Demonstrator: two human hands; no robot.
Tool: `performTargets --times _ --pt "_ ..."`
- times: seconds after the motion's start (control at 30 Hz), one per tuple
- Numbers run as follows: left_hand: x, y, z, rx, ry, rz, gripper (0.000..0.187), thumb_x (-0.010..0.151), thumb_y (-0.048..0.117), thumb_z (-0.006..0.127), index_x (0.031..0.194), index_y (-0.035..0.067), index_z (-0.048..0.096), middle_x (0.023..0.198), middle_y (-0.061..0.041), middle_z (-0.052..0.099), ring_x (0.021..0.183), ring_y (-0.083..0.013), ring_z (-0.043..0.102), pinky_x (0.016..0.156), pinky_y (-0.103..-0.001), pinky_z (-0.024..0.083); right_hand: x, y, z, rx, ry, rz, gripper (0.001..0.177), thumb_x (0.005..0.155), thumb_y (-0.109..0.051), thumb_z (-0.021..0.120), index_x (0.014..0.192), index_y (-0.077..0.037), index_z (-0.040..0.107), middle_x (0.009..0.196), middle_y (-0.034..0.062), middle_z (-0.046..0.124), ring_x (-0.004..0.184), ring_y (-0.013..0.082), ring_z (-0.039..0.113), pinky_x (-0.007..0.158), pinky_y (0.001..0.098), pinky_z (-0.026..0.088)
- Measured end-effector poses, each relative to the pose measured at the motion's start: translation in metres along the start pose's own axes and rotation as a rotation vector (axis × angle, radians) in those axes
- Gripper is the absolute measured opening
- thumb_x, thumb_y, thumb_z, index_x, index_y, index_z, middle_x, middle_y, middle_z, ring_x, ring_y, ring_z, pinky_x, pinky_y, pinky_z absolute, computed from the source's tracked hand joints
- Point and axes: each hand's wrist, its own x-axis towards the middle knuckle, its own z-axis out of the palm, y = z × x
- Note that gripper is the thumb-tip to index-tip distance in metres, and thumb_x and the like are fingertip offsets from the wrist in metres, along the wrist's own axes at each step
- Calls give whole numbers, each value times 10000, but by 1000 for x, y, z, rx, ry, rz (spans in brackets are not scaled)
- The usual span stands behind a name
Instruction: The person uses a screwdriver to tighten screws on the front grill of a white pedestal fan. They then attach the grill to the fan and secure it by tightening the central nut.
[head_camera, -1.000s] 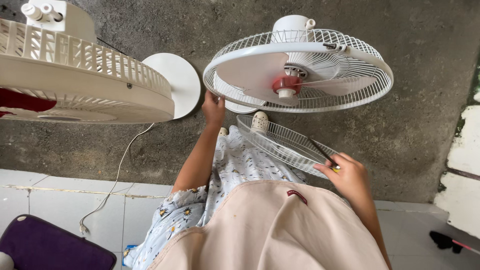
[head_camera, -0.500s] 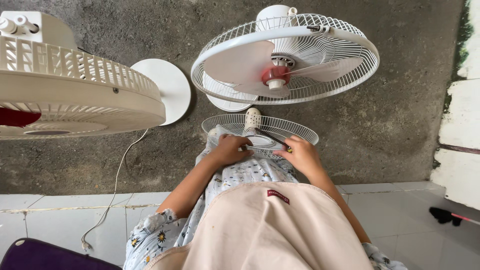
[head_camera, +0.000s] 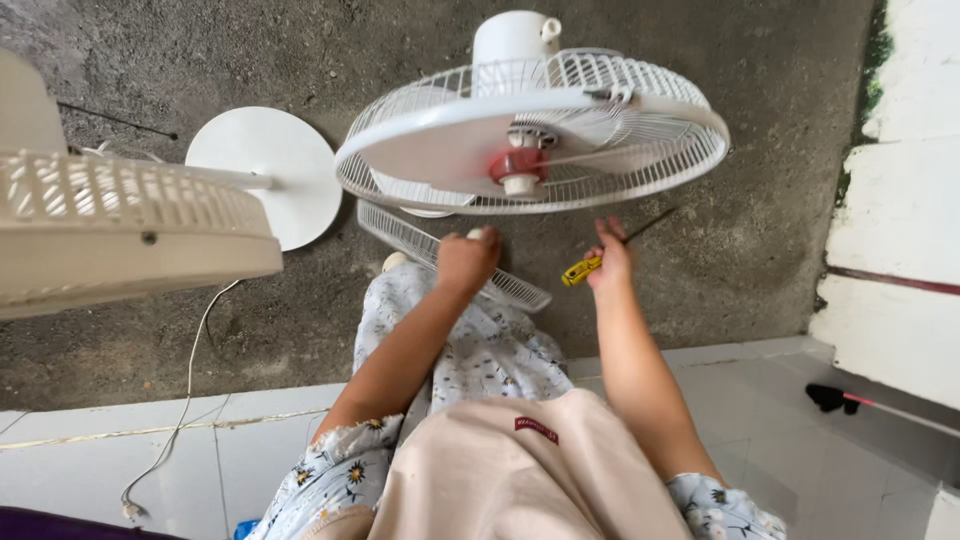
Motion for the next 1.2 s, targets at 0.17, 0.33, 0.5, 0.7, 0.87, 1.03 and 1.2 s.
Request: performTargets --times 0.17,0.33,0.5,0.7,0.87,1.03,1.2 --pt "16 40 25 132 -118 147 309 961 236 568 1228 183 713 587 -45 691 488 -266 654 481 -424 492 28 15 24 49 -143 44 309 934 -77 743 1223 -141 654 918 -35 660 553 91 444 527 280 428" --pt "28 69 48 63 -430 -15 423 1023 281 528 1422 141 533 658 -91 723 577 -312 713 515 -451 527 26 25 25 -86 -193 -11 192 932 -114 782 1066 -112 645 764 -41 583 558 92 458 526 291 441" --pt "35 90 67 82 -540 -15 698 926 161 558 1576 51 328 763 -126 747 644 -316 741 557 -445 573 21 33 19 -198 -200 7 244 868 -101 799 1041 -134 630 771 -52 605 539 85 480 502 281 430" --pt "45 100 84 -12 -575 -145 655 970 174 527 1578 106 293 773 -155 745 671 -350 735 570 -475 572 26 44 22 -310 -183 -37 170 879 -78 774 1029 -94 694 798 -16 663 582 94 569 494 271 451" --pt "57 97 97 -20 -521 -237 468 1032 176 492 1493 143 424 836 -147 751 757 -361 741 644 -486 578 24 32 28 -349 -198 32 179 894 -70 763 1064 -93 711 764 -6 648 547 94 526 472 268 427" --pt "66 95 101 -181 -417 -487 482 1029 341 470 1460 134 412 824 -196 741 771 -417 722 666 -546 555 14 23 26 -428 -254 -31 231 855 -39 775 1068 -98 708 792 -14 676 540 88 512 469 264 411" --pt "77 94 105 -250 -375 -598 348 1023 386 507 1290 165 540 877 -214 740 824 -441 711 715 -576 541 10 26 27 -523 -243 -61 198 845 -48 787 1038 -78 755 801 5 703 545 90 524 487 264 440"
